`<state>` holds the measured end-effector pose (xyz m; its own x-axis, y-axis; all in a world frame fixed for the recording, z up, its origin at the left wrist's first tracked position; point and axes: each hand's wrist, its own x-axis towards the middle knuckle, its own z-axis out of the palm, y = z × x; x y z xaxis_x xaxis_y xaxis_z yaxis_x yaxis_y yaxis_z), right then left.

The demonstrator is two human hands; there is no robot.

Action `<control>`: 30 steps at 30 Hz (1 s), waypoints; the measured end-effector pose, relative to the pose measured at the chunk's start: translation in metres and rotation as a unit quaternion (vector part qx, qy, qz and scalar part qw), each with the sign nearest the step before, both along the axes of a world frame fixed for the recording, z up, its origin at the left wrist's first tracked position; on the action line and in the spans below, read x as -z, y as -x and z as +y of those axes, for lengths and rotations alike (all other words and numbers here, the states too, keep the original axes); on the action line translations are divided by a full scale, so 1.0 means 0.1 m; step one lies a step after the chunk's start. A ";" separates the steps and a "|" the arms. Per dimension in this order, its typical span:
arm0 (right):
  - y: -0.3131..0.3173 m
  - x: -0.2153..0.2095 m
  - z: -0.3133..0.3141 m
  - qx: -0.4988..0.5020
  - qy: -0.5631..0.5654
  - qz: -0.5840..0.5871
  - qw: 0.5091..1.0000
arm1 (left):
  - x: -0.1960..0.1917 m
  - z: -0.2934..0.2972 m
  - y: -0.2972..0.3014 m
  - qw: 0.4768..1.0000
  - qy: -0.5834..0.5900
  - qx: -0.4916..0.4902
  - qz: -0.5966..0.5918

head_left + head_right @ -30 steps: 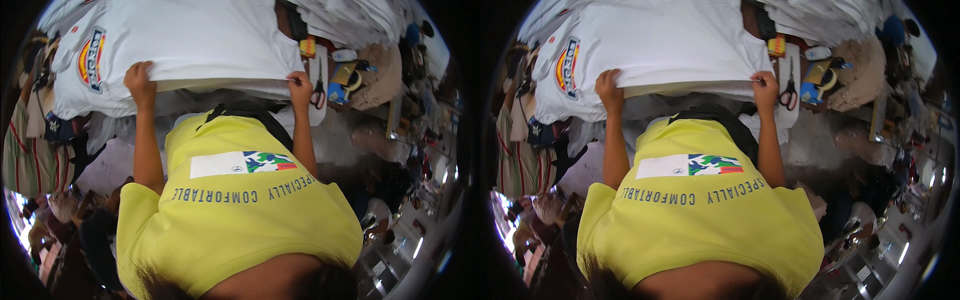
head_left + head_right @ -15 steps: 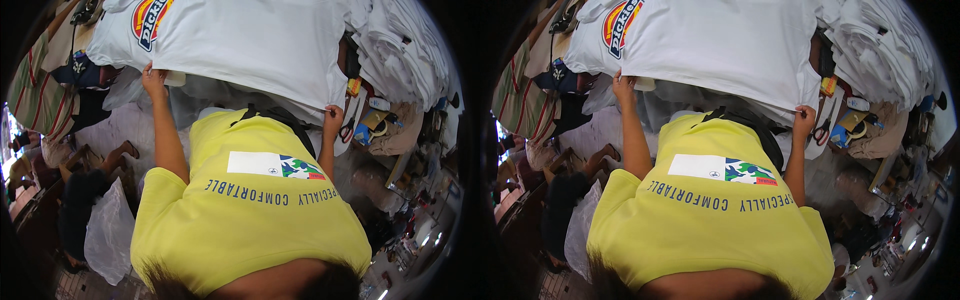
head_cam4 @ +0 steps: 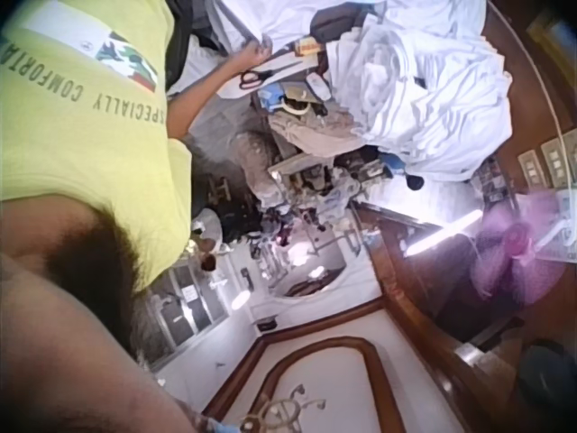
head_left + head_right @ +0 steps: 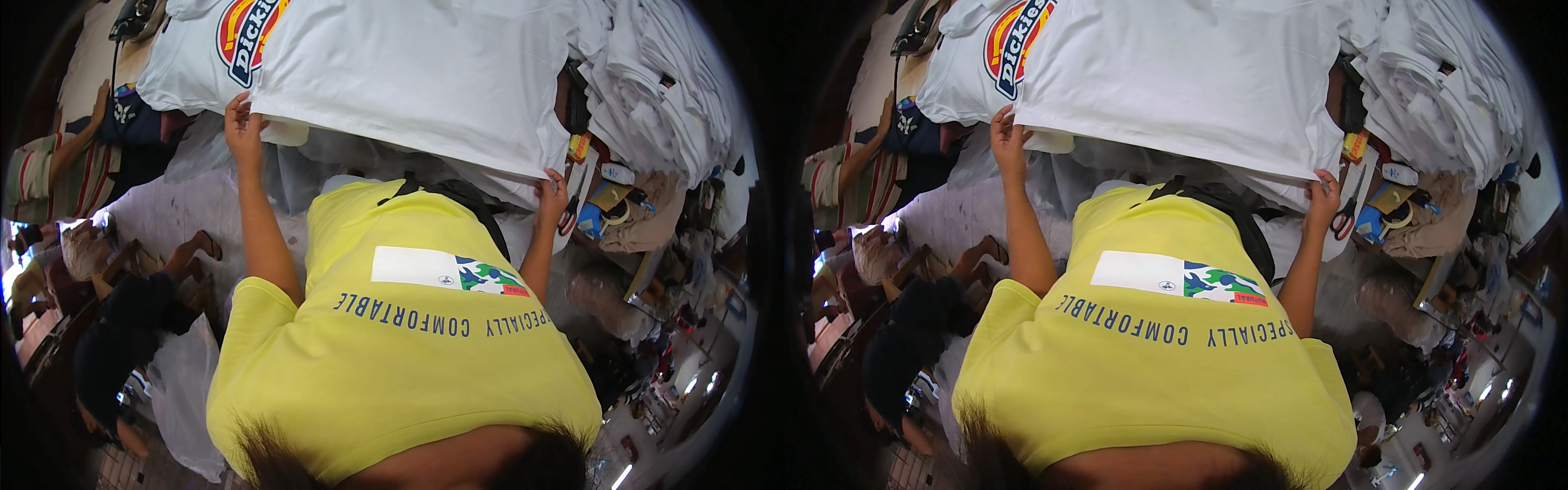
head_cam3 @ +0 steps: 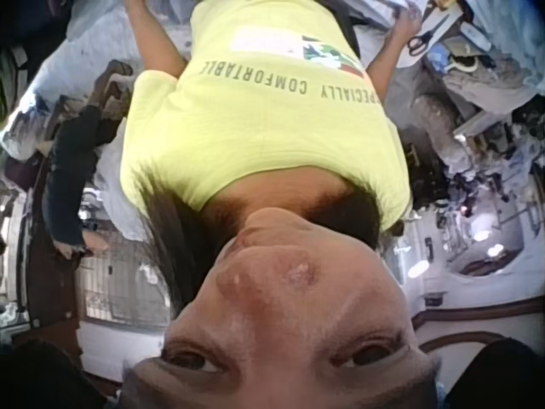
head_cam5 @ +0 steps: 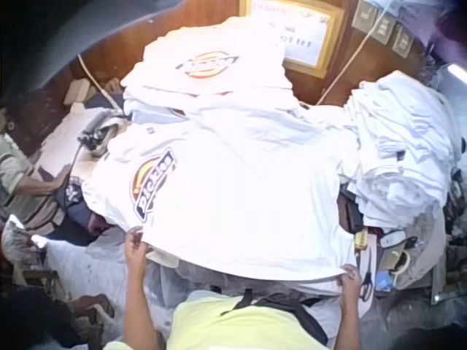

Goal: The person picks up white t-shirts from a stack, smooths them out by hand to check for defects or labels, and then folds them and places them onto a separate stack.

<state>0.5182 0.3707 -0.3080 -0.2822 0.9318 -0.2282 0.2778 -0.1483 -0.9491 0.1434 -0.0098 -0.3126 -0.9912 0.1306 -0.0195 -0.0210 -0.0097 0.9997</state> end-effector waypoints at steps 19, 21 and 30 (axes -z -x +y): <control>0.80 0.14 0.68 0.089 0.028 -0.036 0.995 | -0.31 0.52 1.16 0.958 0.173 0.222 -0.053; 0.80 0.13 0.66 0.091 0.030 -0.030 0.995 | -0.27 0.47 1.18 0.954 0.173 0.246 0.005; 0.79 0.15 0.65 0.109 0.036 -0.007 0.993 | -0.33 0.33 1.08 0.947 0.101 0.305 0.027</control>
<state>0.4390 0.4359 -0.3227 -0.0726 0.9517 -0.2983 0.2441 -0.2731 -0.9305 0.0351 0.0234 -0.2796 -0.7335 0.6774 -0.0564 0.0908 0.1799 0.9795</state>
